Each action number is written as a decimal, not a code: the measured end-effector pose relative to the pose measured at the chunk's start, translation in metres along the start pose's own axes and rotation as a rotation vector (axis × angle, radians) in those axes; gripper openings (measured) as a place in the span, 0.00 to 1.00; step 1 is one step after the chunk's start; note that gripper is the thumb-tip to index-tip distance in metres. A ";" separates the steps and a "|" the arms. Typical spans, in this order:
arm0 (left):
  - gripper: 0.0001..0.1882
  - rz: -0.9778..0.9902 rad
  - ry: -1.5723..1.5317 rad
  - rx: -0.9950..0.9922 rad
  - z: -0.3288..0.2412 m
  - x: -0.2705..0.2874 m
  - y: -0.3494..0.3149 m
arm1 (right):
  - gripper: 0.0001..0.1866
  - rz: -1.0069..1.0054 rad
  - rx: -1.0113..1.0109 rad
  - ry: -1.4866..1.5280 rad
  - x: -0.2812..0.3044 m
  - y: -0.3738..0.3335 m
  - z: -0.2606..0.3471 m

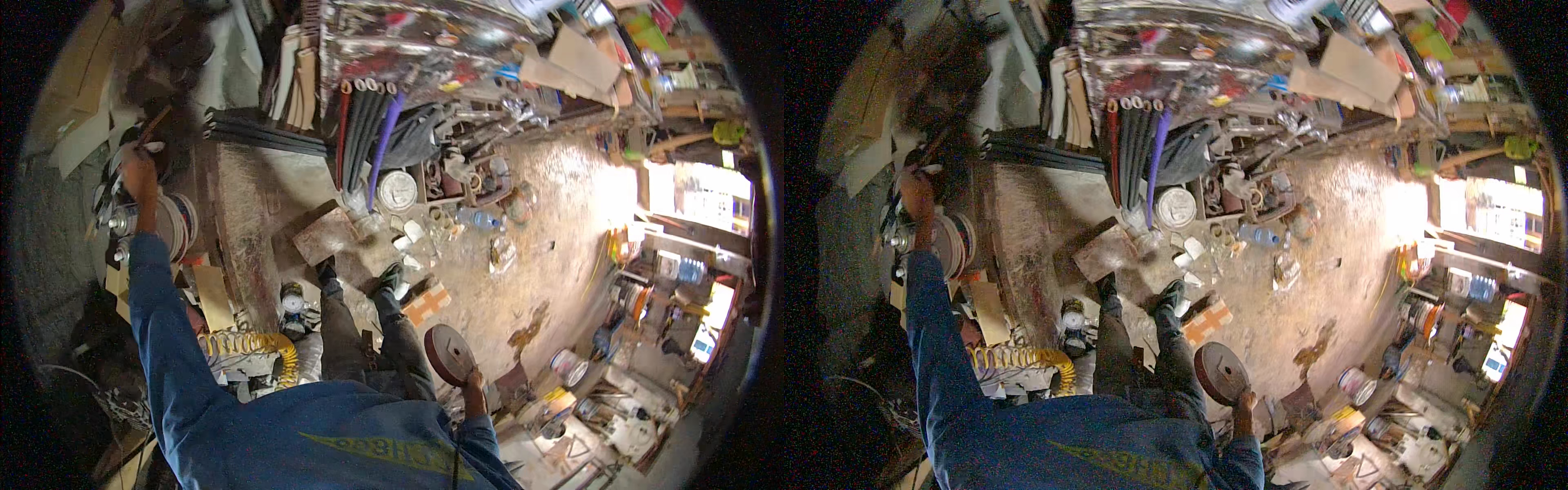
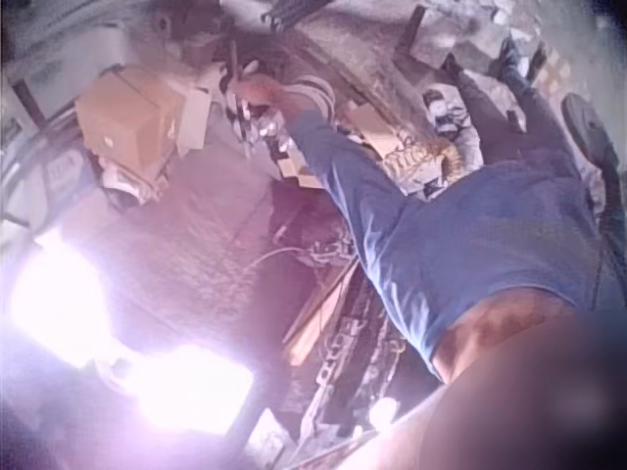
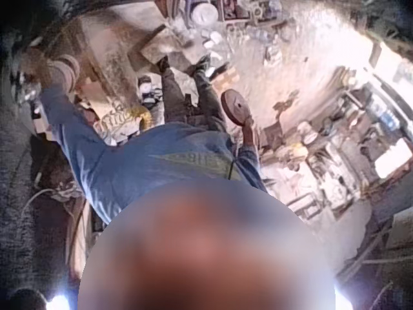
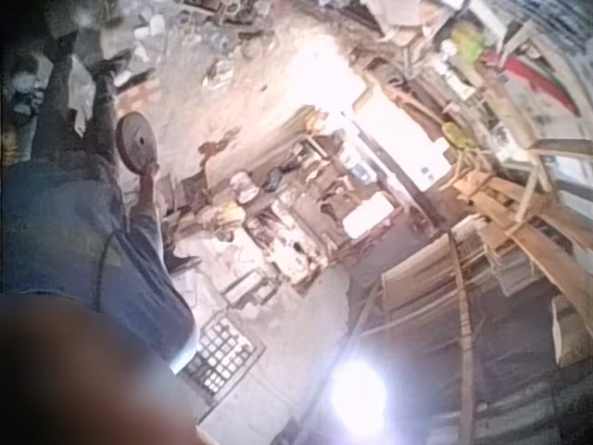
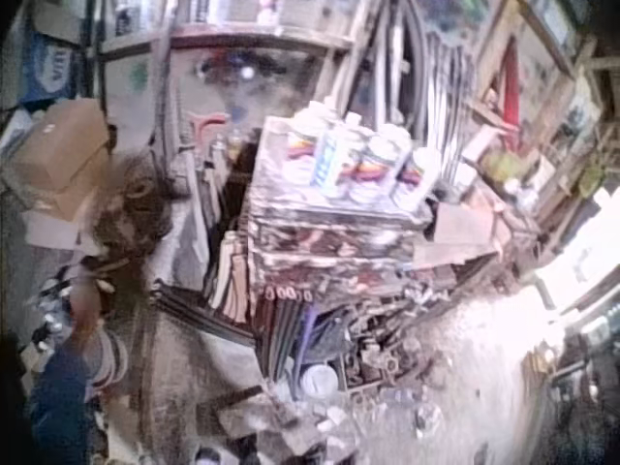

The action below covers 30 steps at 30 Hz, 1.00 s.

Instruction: The person sits on the floor and applies glue from a white tube to the edge of a circular sanding disc. They repeatedly squeeze glue along the perimeter and spread it with a finger, then flip the disc to apply glue to the other side. The person then stands and moves to a bench grinder, placing the disc on the machine.

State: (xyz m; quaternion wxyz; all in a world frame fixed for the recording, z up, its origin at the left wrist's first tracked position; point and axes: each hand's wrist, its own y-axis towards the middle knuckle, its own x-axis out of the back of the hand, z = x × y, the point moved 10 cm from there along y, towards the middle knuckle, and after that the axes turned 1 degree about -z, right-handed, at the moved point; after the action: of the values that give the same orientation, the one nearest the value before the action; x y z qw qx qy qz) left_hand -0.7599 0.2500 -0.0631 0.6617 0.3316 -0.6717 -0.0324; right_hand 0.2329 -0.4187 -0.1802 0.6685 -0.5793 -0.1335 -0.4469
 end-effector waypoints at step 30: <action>0.15 1.141 -1.134 -1.272 -0.606 -0.244 -0.676 | 0.20 0.885 1.551 -0.304 -0.562 0.257 0.254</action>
State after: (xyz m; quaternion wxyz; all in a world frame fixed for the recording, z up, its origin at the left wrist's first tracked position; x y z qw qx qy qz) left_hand 0.0408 0.0829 -0.5270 0.2170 -0.5135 -0.8019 -0.2149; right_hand 0.1947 0.0392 -0.6652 0.9570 -0.0173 -0.2489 0.1477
